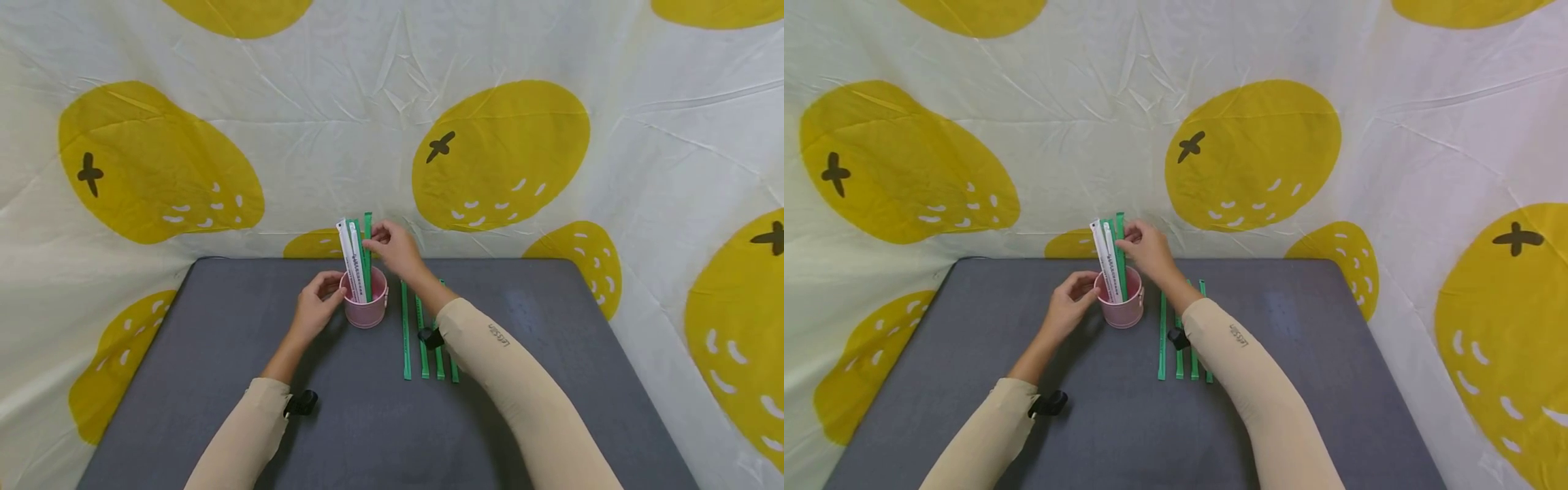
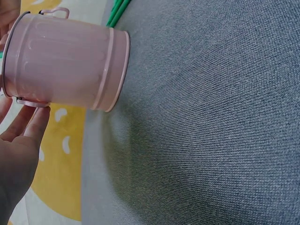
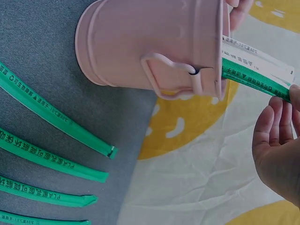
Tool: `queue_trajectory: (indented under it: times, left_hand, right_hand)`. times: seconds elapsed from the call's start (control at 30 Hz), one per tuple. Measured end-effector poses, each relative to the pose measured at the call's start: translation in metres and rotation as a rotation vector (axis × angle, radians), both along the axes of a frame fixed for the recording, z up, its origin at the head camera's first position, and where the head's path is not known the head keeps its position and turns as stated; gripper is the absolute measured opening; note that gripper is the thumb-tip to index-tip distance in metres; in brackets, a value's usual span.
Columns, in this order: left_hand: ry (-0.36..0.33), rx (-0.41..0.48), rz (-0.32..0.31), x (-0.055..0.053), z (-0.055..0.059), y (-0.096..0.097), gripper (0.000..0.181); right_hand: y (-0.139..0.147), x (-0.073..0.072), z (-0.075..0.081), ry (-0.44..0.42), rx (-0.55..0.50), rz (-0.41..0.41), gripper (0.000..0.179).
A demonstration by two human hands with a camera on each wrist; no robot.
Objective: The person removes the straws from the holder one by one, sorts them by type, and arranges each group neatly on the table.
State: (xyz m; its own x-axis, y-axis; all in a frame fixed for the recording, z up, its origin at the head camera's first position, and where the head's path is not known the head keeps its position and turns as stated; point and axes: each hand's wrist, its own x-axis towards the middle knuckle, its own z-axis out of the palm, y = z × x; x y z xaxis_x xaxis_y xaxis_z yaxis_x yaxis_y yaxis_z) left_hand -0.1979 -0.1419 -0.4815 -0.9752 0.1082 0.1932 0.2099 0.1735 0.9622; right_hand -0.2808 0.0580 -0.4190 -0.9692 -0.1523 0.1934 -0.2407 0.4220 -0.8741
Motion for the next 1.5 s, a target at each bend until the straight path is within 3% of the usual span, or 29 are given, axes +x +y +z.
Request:
queue_trajectory:
  times: [0.27,0.7,1.2,1.5]
  left_hand:
    - [-0.003,0.005,0.000,0.001,0.001,-0.001,0.038]
    - [0.011,0.014,0.005,0.003,0.001,-0.003,0.037]
    - [0.004,0.011,0.000,0.002,0.000,-0.006,0.038]
    - [0.003,0.014,0.000,0.000,0.001,-0.006,0.038]
  right_hand:
    - [0.008,0.003,0.017,0.014,-0.013,-0.021,0.023]
    - [0.025,0.009,0.047,0.057,-0.165,0.004,0.025]
    - [0.071,0.010,0.057,0.081,-0.241,-0.030,0.023]
    - [0.098,0.011,0.063,0.059,-0.302,-0.052,0.037]
